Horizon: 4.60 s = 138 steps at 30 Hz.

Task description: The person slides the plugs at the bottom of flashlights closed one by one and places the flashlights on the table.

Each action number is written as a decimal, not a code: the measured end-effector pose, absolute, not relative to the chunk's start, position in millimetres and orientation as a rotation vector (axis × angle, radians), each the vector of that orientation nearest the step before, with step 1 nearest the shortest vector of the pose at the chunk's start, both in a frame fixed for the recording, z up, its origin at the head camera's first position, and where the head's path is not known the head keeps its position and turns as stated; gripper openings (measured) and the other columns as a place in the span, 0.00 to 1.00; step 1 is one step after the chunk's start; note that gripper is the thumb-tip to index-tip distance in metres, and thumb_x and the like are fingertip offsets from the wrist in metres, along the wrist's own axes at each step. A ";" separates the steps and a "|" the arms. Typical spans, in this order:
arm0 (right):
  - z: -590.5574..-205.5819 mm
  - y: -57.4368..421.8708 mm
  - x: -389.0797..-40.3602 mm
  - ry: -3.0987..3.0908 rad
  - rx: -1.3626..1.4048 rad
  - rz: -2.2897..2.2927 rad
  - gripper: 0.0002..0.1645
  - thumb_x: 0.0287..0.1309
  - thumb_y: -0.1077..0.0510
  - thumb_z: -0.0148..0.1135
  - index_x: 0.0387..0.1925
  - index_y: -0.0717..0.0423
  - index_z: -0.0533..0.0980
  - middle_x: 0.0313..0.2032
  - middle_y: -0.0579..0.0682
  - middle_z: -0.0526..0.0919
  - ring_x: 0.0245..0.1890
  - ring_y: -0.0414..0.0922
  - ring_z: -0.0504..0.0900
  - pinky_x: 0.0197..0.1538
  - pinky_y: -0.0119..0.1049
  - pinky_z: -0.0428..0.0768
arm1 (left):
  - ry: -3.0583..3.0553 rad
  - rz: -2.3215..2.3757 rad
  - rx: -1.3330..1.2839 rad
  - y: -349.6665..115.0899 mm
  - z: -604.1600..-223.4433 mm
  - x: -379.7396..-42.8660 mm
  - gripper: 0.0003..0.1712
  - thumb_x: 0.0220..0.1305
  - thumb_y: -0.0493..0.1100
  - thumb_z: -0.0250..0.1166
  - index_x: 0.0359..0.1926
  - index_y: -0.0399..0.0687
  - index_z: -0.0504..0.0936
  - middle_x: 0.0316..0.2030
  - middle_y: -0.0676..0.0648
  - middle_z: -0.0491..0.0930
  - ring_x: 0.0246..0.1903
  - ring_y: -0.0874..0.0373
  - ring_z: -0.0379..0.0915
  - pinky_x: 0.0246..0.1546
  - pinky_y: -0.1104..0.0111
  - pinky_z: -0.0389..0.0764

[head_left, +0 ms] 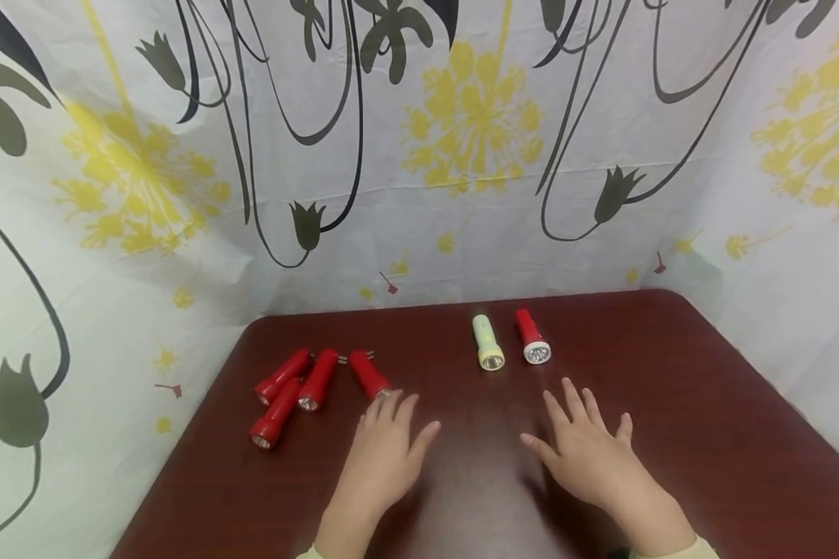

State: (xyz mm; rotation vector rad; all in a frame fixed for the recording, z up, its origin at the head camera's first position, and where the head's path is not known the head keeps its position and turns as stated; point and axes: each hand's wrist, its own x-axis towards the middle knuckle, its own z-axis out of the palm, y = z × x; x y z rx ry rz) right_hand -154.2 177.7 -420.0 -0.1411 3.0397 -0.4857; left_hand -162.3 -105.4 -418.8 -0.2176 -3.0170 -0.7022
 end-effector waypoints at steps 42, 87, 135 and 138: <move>-421.3 137.0 -165.1 3.102 -0.298 -0.515 0.50 0.71 0.23 0.51 0.82 0.47 0.63 0.85 0.61 0.53 0.82 0.72 0.54 0.70 0.89 0.46 | -2.959 -0.525 -0.126 -128.9 -436.4 -205.5 0.40 0.70 0.60 0.67 0.73 0.42 0.72 0.76 0.32 0.66 0.73 0.25 0.63 0.68 0.33 0.74; -422.9 104.0 -148.0 3.222 -0.496 -0.565 0.40 0.71 0.39 0.67 0.75 0.53 0.71 0.77 0.58 0.72 0.75 0.59 0.74 0.71 0.78 0.67 | -2.929 -0.972 0.251 -144.9 -422.3 -274.4 0.57 0.52 0.53 0.80 0.76 0.38 0.61 0.58 0.33 0.82 0.52 0.37 0.84 0.54 0.43 0.88; -349.7 140.2 -116.6 3.222 -1.356 -1.410 0.36 0.52 0.69 0.77 0.64 0.47 0.80 0.34 0.33 0.81 0.29 0.27 0.73 0.35 0.15 0.73 | -2.371 -1.731 -0.509 -93.3 -368.5 -137.8 0.32 0.62 0.49 0.76 0.66 0.64 0.75 0.56 0.58 0.84 0.53 0.55 0.82 0.45 0.69 0.89; -349.6 138.0 -114.8 3.177 -1.405 -1.375 0.34 0.57 0.66 0.77 0.65 0.47 0.79 0.30 0.31 0.78 0.26 0.26 0.71 0.32 0.13 0.70 | -2.335 -1.726 -0.560 -92.8 -370.1 -134.5 0.31 0.62 0.48 0.76 0.65 0.64 0.76 0.55 0.58 0.85 0.50 0.57 0.83 0.44 0.70 0.89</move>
